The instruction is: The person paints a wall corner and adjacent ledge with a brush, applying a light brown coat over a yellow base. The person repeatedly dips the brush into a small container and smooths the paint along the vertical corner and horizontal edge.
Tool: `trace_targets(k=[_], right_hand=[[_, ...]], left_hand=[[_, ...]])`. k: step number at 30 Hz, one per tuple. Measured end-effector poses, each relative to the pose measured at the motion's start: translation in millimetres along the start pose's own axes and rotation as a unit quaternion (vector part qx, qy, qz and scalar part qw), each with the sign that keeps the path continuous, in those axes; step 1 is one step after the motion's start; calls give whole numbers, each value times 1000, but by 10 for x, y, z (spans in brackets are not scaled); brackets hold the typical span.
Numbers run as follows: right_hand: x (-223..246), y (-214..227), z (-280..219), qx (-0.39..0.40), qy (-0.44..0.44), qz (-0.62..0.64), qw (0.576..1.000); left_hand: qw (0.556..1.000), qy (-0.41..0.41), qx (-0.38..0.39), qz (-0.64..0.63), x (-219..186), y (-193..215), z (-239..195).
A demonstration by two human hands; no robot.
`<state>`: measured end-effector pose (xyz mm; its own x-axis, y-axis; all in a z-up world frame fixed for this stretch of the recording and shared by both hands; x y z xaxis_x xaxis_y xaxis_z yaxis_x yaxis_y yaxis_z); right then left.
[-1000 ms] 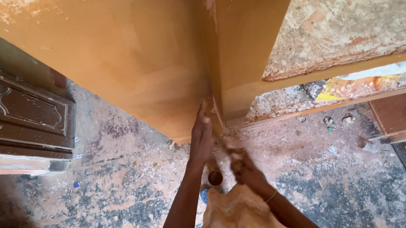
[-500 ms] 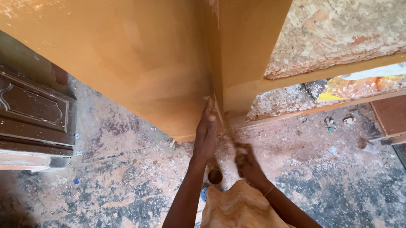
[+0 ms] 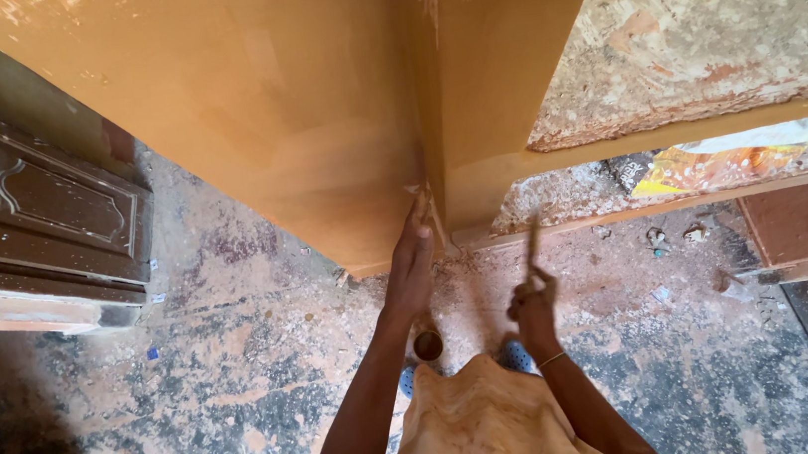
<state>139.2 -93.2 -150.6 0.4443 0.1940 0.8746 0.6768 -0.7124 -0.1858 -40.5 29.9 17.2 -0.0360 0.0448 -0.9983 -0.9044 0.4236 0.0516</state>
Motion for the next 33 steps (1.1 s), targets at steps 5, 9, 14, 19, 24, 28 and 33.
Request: trace_targets(k=[5, 9, 14, 19, 24, 28, 33], right_hand=[[-130, -317, -336, 270, -38, -42, 961], [-32, -224, -276, 204, -8, -24, 979], [268, 88, -42, 0, 44, 80, 996], [389, -38, -193, 92, 71, 43, 992], [335, -297, -658, 329, -28, 55, 942], [577, -249, -741, 380, 45, -56, 922], [1269, 149, -519, 174, 130, 145, 965]], left_hand=[[1000, -12, 6, 2, -45, -28, 22], [1000, -14, 0, 0, -40, 4, 48], [999, -28, -2, -19, -39, 26, 59], [1000, -16, -2, -22, -114, -8, 84], [997, 40, -59, 17, -194, 201, 194], [997, -42, -43, -43, -207, 282, 288], [997, -39, -25, -66, -125, 240, 305]])
Point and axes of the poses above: each hand's wrist, its own z-axis towards the middle knuckle, its own y-axis out of the back of the hand, x = y × z, the point moved 2 cm from there along z, towards the middle knuckle, and after that the axes turned 7 degrees about y, right-handed, at the moved point
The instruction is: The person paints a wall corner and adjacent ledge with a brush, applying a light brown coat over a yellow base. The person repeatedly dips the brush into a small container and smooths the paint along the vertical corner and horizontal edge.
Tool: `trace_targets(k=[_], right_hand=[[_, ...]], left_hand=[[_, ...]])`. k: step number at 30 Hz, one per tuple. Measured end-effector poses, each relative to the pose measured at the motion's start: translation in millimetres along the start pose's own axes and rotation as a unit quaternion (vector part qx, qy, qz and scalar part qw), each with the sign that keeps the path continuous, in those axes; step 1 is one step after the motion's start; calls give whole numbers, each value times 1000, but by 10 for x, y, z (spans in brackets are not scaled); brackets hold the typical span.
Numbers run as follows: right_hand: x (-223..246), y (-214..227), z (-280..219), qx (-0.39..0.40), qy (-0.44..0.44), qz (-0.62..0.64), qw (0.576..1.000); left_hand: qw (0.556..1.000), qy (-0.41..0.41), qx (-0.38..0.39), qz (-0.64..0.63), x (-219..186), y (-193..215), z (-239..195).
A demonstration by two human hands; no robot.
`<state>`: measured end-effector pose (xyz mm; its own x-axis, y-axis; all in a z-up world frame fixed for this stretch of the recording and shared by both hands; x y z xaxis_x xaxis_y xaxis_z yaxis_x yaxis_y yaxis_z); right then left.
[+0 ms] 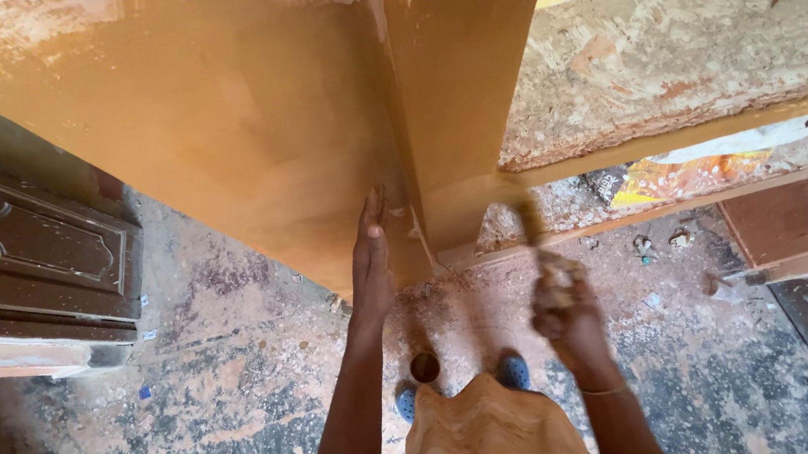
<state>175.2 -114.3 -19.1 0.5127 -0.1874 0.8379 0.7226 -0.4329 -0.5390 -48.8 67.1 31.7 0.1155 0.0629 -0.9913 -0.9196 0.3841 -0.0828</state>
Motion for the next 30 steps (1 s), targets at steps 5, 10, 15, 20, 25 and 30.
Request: trace_targets(k=[5, 10, 15, 20, 25, 30], right_hand=[[339, 47, 32, -91, 81, 50, 991], [-109, -494, -156, 49, 70, -150, 985], [-311, -842, -420, 257, -83, -73, 960], [127, -657, -3, 192, 15, 123, 974], [713, -270, -22, 0, 179, 138, 974], [447, -685, -43, 61, 92, 157, 981]], left_hand=[[1000, -8, -3, -13, 23, 34, -16], [1000, -9, -11, 4, -1, 13, -8], [999, -25, -34, -34, -35, 82, -17], [997, -24, -57, -37, -73, 220, -68], [998, -6, -62, -13, -70, 214, -75], [998, -36, -34, -32, 27, 124, -24]])
Point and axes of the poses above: each hand's wrist, its own z-axis towards the middle knuckle, its own y-axis out of the back of the hand, x = y × z, the point moved 2 cm from there along z, towards the middle knuckle, and after that the axes turned 7 degrees about y, right-handed, at the moved point
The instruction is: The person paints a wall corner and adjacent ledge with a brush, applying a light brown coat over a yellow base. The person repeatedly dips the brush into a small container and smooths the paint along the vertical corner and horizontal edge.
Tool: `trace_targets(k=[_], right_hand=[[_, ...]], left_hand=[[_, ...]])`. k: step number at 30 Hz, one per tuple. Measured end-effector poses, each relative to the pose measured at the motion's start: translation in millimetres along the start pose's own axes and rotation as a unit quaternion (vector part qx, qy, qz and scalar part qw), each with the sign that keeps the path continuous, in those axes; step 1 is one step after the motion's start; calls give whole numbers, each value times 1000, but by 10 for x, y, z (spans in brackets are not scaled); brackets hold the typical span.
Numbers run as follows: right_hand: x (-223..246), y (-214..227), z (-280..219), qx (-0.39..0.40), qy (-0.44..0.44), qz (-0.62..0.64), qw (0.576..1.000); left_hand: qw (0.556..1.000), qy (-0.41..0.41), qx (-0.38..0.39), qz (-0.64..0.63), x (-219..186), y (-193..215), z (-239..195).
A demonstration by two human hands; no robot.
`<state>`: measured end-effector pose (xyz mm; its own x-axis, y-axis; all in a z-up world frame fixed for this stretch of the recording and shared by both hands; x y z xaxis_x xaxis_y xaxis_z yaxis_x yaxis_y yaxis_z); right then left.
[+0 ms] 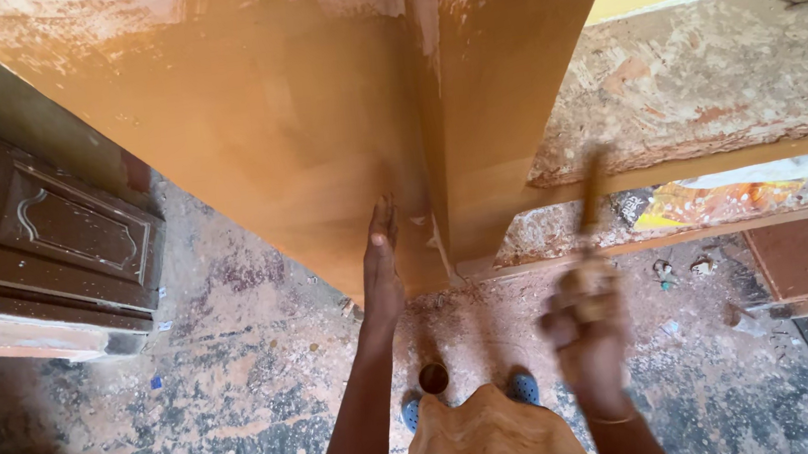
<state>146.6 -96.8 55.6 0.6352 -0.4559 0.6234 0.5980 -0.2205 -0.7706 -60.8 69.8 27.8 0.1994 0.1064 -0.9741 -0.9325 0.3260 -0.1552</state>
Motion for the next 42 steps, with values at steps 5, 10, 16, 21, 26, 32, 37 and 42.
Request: trace_targets(k=[5, 10, 16, 21, 26, 32, 37, 42], right_hand=[[-526, -379, -457, 163, -242, 52, 955], [-293, -369, -153, 45, -250, -31, 967], [653, -292, 78, 107, 46, 152, 981], [512, -190, 88, 58, 150, 98, 982], [-506, -408, -401, 83, -182, 130, 971], [-311, -532, -267, 88, -315, 167, 930], [630, -559, 184, 155, -73, 231, 958], [879, -596, 202, 117, 116, 185, 969]], left_hand=[[1000, -5, -3, -24, 62, -2, 68], [1000, -5, 2, -11, 42, 29, 3], [1000, -9, -7, -3, -42, 24, 2], [999, -1, -3, 40, -18, -69, 23], [999, 5, 8, 40, -41, -108, 38], [1000, 6, -2, 14, -106, -63, -21], [1000, 4, -3, 0, -162, -22, -18], [1000, 20, -4, 7, -115, -39, -22]])
Point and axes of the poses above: each hand's wrist, its own z-axis towards the middle knuckle, its own y-axis out of the back of the hand, x = y × z, the point moved 2 cm from there along z, towards the middle knuckle, and after that the axes turned 7 degrees about y, right-handed, at the moved point
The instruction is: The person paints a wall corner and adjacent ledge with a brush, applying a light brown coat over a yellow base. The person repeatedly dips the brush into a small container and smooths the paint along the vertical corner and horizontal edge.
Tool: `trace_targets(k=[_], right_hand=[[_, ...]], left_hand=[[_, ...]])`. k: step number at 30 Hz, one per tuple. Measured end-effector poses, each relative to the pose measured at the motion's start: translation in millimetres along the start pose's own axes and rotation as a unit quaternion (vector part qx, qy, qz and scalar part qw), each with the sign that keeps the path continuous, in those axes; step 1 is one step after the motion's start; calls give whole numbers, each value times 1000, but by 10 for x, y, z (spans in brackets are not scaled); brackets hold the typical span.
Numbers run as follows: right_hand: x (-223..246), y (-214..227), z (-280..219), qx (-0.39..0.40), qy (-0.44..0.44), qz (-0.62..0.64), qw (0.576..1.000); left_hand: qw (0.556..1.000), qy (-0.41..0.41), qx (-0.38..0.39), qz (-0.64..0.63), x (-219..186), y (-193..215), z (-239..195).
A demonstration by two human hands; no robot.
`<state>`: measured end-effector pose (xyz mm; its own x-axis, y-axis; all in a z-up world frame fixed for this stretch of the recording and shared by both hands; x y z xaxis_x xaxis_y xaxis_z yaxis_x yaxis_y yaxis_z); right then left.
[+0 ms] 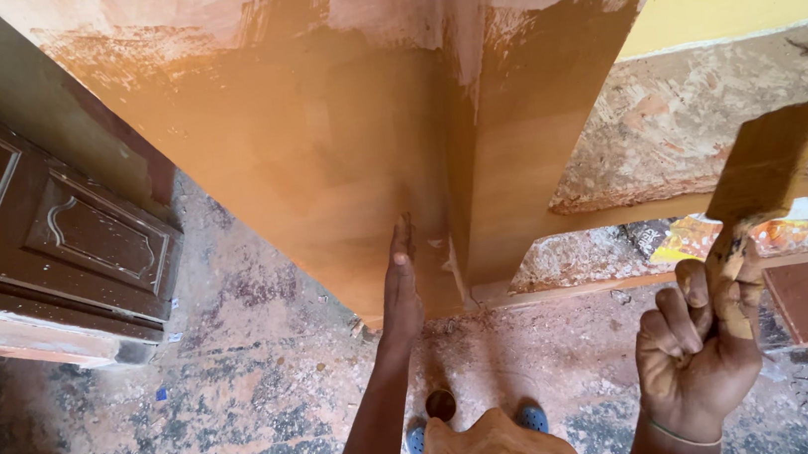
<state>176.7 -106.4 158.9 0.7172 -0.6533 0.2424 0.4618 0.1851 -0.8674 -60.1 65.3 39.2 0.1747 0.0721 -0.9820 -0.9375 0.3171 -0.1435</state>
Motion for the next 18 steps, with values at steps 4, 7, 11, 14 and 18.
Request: trace_targets(k=[4, 7, 11, 14, 18], right_hand=[[-408, 86, -154, 15, -64, -39, 997], [-923, 153, -662, -31, -248, -94, 964], [-1106, 58, -840, 99, -421, -21, 901], [-838, -118, -236, 77, -307, 130, 940], [-36, -412, 270, 39, -180, 155, 971]], left_hand=[[1000, -4, -3, 20, 36, -24, -14], [1000, 4, 6, 3, 82, -63, -13], [1000, -3, 8, 11, 126, -63, -23], [999, 20, -11, 24, 93, -14, -31], [1000, -4, 10, -28, 79, -57, -102]])
Point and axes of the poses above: each hand's wrist, its own z-axis towards the middle knuckle, its own y-axis out of the back of the hand, x = y × z, the point moved 2 cm from there along z, towards the middle knuckle, and after that the axes turned 7 degrees about y, right-handed, at the moved point
